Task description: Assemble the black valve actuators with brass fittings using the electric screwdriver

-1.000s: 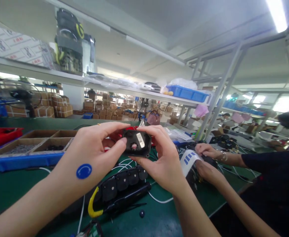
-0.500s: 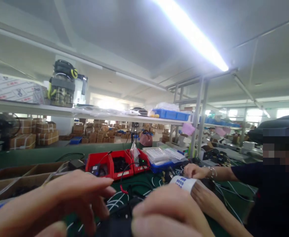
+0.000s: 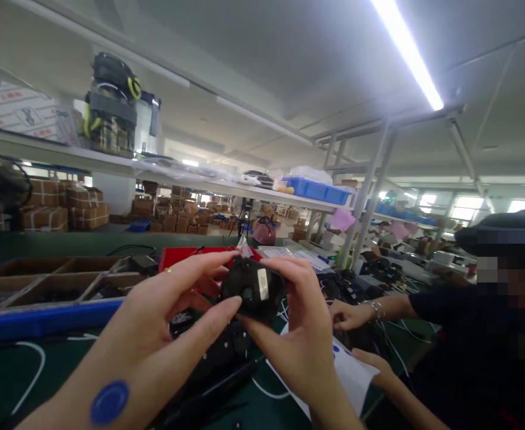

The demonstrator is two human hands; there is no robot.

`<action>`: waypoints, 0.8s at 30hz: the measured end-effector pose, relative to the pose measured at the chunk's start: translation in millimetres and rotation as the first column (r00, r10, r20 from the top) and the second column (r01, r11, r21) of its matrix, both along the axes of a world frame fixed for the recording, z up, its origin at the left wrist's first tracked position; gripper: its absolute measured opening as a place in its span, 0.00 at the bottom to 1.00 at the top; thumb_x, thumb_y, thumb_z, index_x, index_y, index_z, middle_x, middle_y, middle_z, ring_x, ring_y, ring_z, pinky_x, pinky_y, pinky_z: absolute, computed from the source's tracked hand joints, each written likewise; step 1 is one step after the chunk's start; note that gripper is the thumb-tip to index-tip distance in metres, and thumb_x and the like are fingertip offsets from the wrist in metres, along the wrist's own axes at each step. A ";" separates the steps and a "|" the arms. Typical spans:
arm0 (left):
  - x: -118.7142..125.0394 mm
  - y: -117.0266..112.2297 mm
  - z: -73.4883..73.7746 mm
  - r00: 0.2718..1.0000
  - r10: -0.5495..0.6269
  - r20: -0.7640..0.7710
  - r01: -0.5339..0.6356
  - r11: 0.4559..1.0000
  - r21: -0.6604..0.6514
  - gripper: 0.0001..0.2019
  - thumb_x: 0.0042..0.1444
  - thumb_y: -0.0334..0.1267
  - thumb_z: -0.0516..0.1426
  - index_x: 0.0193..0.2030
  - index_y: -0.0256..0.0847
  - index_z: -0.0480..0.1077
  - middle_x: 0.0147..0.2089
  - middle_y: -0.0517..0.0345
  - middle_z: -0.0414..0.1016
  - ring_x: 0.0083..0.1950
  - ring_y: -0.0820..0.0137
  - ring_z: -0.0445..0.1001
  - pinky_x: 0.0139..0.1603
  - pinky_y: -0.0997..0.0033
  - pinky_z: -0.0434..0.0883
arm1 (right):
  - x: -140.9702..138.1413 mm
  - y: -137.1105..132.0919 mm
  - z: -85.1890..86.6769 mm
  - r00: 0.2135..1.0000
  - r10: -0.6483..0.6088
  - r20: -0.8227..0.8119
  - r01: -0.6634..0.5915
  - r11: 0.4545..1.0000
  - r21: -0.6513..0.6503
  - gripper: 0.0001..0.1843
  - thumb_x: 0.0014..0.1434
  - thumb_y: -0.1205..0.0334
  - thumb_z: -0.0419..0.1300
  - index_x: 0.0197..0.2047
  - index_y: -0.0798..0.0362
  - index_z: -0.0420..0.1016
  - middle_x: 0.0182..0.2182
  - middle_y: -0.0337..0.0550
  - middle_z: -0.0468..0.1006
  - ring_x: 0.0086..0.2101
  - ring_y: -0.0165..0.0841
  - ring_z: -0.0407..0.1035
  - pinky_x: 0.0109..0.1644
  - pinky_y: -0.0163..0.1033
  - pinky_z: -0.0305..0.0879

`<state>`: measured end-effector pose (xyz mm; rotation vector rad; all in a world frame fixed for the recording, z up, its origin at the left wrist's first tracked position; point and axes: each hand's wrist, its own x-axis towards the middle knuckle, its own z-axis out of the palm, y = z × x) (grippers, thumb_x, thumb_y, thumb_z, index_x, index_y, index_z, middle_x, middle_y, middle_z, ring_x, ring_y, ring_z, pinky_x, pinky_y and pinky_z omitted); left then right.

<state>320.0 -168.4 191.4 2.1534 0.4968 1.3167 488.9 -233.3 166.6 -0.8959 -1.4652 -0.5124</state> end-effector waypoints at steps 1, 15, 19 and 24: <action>6.4 1.1 3.7 1.000 -0.021 -0.009 0.021 0.999 -0.025 0.18 0.58 0.51 0.62 0.53 0.51 0.77 0.51 0.54 0.85 0.45 0.59 0.85 0.43 0.63 0.84 | 2.0 5.3 -1.3 1.000 0.006 0.000 -0.006 1.000 -0.012 0.24 0.58 0.69 0.69 0.55 0.45 0.71 0.48 0.43 0.74 0.51 0.38 0.71 0.58 0.49 0.73; 8.9 34.6 44.2 0.910 -0.126 -0.395 0.159 0.986 0.051 0.05 0.50 0.42 0.60 0.31 0.46 0.75 0.28 0.61 0.79 0.32 0.63 0.79 0.30 0.66 0.72 | 16.5 -0.7 25.1 0.916 0.092 0.391 -0.009 0.978 -0.208 0.23 0.60 0.72 0.67 0.56 0.50 0.69 0.49 0.44 0.73 0.50 0.34 0.71 0.56 0.41 0.73; 10.7 25.8 41.5 0.918 0.093 -0.385 -0.008 0.976 0.218 0.04 0.48 0.41 0.56 0.26 0.46 0.71 0.25 0.61 0.75 0.26 0.65 0.73 0.25 0.66 0.63 | 13.3 1.8 25.1 0.917 0.086 0.390 -0.002 0.977 -0.212 0.23 0.60 0.72 0.67 0.56 0.51 0.69 0.50 0.45 0.73 0.51 0.34 0.70 0.57 0.41 0.72; 9.7 26.5 39.4 0.925 0.107 -0.366 -0.037 0.981 0.193 0.05 0.46 0.39 0.56 0.27 0.45 0.73 0.24 0.61 0.74 0.26 0.66 0.72 0.23 0.68 0.61 | 12.2 5.9 23.6 0.932 0.054 0.358 0.015 0.982 -0.187 0.22 0.60 0.69 0.69 0.55 0.50 0.70 0.48 0.44 0.74 0.49 0.35 0.71 0.53 0.40 0.73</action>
